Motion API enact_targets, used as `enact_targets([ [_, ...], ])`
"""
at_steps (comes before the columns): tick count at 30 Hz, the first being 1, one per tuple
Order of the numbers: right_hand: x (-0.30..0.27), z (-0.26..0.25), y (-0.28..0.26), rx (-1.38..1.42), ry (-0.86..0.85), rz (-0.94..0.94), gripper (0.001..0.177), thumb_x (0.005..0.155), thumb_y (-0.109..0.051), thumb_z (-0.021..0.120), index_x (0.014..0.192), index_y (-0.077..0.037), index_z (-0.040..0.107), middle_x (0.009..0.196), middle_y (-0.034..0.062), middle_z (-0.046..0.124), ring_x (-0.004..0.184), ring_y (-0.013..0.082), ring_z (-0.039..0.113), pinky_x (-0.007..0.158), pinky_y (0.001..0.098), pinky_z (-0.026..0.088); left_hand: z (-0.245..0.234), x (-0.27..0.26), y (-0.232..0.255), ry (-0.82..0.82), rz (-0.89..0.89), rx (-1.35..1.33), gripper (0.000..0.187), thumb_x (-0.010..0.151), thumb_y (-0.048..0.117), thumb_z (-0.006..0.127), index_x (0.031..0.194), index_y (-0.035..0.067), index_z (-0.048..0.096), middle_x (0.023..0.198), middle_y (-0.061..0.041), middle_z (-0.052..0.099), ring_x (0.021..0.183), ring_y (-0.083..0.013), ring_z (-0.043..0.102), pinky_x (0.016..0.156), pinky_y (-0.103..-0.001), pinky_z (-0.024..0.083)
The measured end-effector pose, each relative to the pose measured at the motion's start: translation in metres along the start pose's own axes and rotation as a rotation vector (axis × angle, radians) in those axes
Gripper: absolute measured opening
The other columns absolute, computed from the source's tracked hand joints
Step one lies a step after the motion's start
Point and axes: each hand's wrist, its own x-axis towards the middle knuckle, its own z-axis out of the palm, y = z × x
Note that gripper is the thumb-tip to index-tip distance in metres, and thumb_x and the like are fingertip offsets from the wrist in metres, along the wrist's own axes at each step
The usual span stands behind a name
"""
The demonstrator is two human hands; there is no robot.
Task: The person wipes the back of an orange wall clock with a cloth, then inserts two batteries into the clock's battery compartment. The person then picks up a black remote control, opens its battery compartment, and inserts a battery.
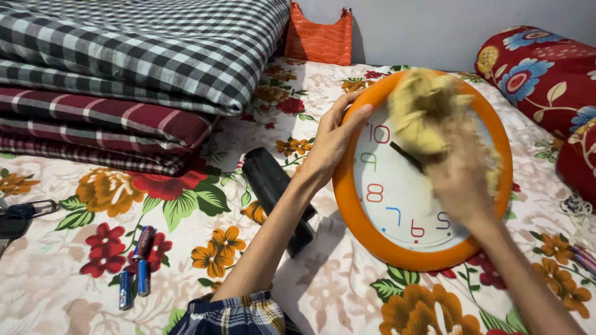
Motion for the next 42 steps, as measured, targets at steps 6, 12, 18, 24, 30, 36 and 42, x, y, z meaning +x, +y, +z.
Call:
enact_targets([
  [6,-0.005,-0.001,0.017,-0.107,0.116,-0.009,0.057,0.105,-0.02,0.051,0.157,0.0,0.04,0.165,0.0285,0.035,0.152,0.0479,0.028,0.125,0.0574,0.014,0.003,-0.002,0.006,0.0,0.064,-0.018,0.042,0.103,0.025,0.063,0.136,0.0,0.056,0.105,-0.002,0.066,0.093,-0.0064,0.059,0.084,-0.022,0.05],
  [12,-0.041,0.022,-0.062,-0.093,-0.145,-0.281,0.068,0.089,-0.037,0.06,0.155,-0.025,0.049,0.15,0.0263,0.044,0.143,0.0458,0.037,0.123,0.06,0.019,-0.011,0.004,-0.018,0.005,0.034,-0.19,0.042,0.101,0.024,0.062,0.134,0.0,0.055,0.101,-0.003,0.071,0.083,-0.0068,0.065,0.074,-0.022,0.054],
  [18,-0.062,0.026,-0.096,0.007,-0.239,-0.585,0.075,0.081,-0.069,0.078,0.142,-0.034,0.053,0.15,0.0156,0.037,0.144,0.041,0.036,0.118,0.062,0.031,-0.052,0.027,-0.015,0.179,0.152,-0.029,0.04,0.098,0.019,0.07,0.131,-0.004,0.063,0.105,-0.007,0.072,0.083,-0.0093,0.064,0.073,-0.024,0.052],
  [24,-0.061,0.048,-0.05,-0.136,0.025,-0.542,0.068,0.069,-0.001,0.065,0.136,0.003,0.054,0.128,0.0356,0.055,0.119,0.0514,0.057,0.104,0.0574,0.05,-0.048,0.028,0.009,0.418,0.209,-0.045,0.043,0.097,0.017,0.069,0.132,-0.006,0.06,0.109,-0.007,0.073,0.094,-0.011,0.067,0.083,-0.025,0.054],
  [30,-0.039,-0.004,-0.025,0.106,0.413,-0.236,0.037,0.089,0.0,0.064,0.123,0.01,0.053,0.114,0.0217,0.059,0.103,0.0342,0.059,0.092,0.0463,0.051,-0.036,0.021,0.037,0.095,0.182,-0.306,0.06,0.093,0.017,0.071,0.145,-0.002,0.046,0.145,-0.013,0.056,0.124,-0.0186,0.066,0.105,-0.033,0.056],
  [36,-0.001,-0.075,-0.042,0.78,0.676,0.049,0.042,0.107,-0.02,0.07,0.138,0.002,0.052,0.135,0.0058,0.059,0.123,0.0156,0.058,0.111,0.0306,0.047,-0.025,-0.006,0.01,0.402,-0.101,0.252,0.072,0.091,0.035,0.07,0.153,0.011,0.04,0.147,-0.009,0.045,0.124,-0.014,0.051,0.089,-0.036,0.05],
  [42,0.016,-0.071,-0.01,0.976,0.514,0.315,0.045,0.105,-0.023,0.067,0.142,-0.001,0.055,0.138,0.0055,0.061,0.124,0.013,0.06,0.11,0.0271,0.046,-0.04,0.007,-0.011,0.378,0.022,-0.213,0.05,0.101,0.042,0.063,0.118,-0.004,0.073,0.1,-0.003,0.074,0.083,-0.0094,0.065,0.074,-0.024,0.051],
])
